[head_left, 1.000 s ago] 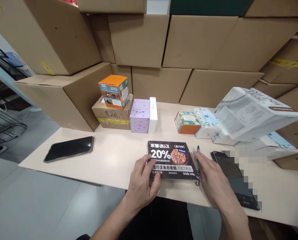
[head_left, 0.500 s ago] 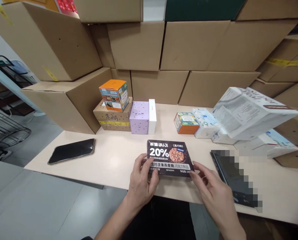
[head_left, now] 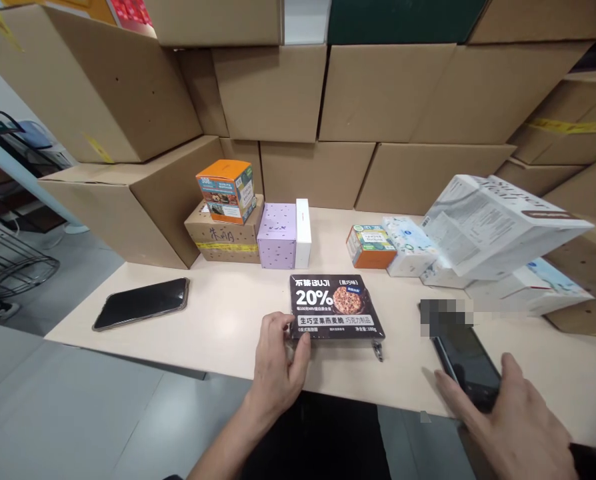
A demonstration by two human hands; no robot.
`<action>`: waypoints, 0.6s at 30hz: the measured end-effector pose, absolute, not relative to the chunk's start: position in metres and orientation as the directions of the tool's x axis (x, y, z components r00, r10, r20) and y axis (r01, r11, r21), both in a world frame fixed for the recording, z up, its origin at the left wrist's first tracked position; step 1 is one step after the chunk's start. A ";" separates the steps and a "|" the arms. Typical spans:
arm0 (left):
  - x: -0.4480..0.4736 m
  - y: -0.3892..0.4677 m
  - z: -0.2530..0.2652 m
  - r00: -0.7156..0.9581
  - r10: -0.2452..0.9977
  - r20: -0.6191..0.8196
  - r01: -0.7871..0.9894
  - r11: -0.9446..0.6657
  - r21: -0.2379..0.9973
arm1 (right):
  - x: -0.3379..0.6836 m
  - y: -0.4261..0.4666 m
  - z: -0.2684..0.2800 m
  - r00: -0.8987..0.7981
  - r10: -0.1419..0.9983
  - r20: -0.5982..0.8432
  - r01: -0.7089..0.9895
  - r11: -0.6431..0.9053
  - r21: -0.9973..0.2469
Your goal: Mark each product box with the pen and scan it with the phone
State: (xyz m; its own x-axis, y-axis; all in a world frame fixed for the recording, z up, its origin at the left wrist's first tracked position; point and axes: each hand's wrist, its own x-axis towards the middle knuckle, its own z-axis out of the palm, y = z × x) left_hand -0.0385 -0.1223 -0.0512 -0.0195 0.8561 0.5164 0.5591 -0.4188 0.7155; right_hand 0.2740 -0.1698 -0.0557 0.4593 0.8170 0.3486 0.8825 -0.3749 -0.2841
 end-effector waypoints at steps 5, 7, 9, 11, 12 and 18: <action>-0.037 -0.120 -0.053 -0.031 0.851 0.525 0.542 -0.427 0.724 | 0.275 -0.163 -0.066 0.469 0.854 0.224 0.882 -0.438 -0.175; -0.037 -0.119 -0.054 -0.029 0.847 0.531 0.549 -0.430 0.717 | 0.276 -0.159 -0.068 0.481 0.844 0.238 0.876 -0.453 -0.163; -0.036 -0.118 -0.054 -0.024 0.848 0.529 0.563 -0.426 0.708 | 0.277 -0.155 -0.071 0.480 0.840 0.253 0.877 -0.452 -0.165; -0.035 -0.116 -0.054 -0.020 0.849 0.529 0.577 -0.422 0.699 | 0.277 -0.152 -0.073 0.475 0.839 0.264 0.879 -0.442 -0.176; -0.035 -0.116 -0.054 -0.018 0.848 0.530 0.582 -0.422 0.695 | 0.276 -0.151 -0.073 0.473 0.838 0.272 0.881 -0.437 -0.184; -0.036 -0.115 -0.054 0.025 0.853 0.521 0.601 -0.429 0.675 | 0.271 -0.147 -0.068 0.509 0.820 0.261 0.853 -0.439 -0.283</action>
State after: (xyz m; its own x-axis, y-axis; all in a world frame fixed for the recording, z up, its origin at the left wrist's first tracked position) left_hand -0.0362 -0.1150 -0.0544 0.0247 0.8532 0.5210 0.6007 -0.4292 0.6745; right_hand 0.2708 -0.1469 -0.0680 0.5086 0.8205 0.2611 0.8529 -0.4386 -0.2831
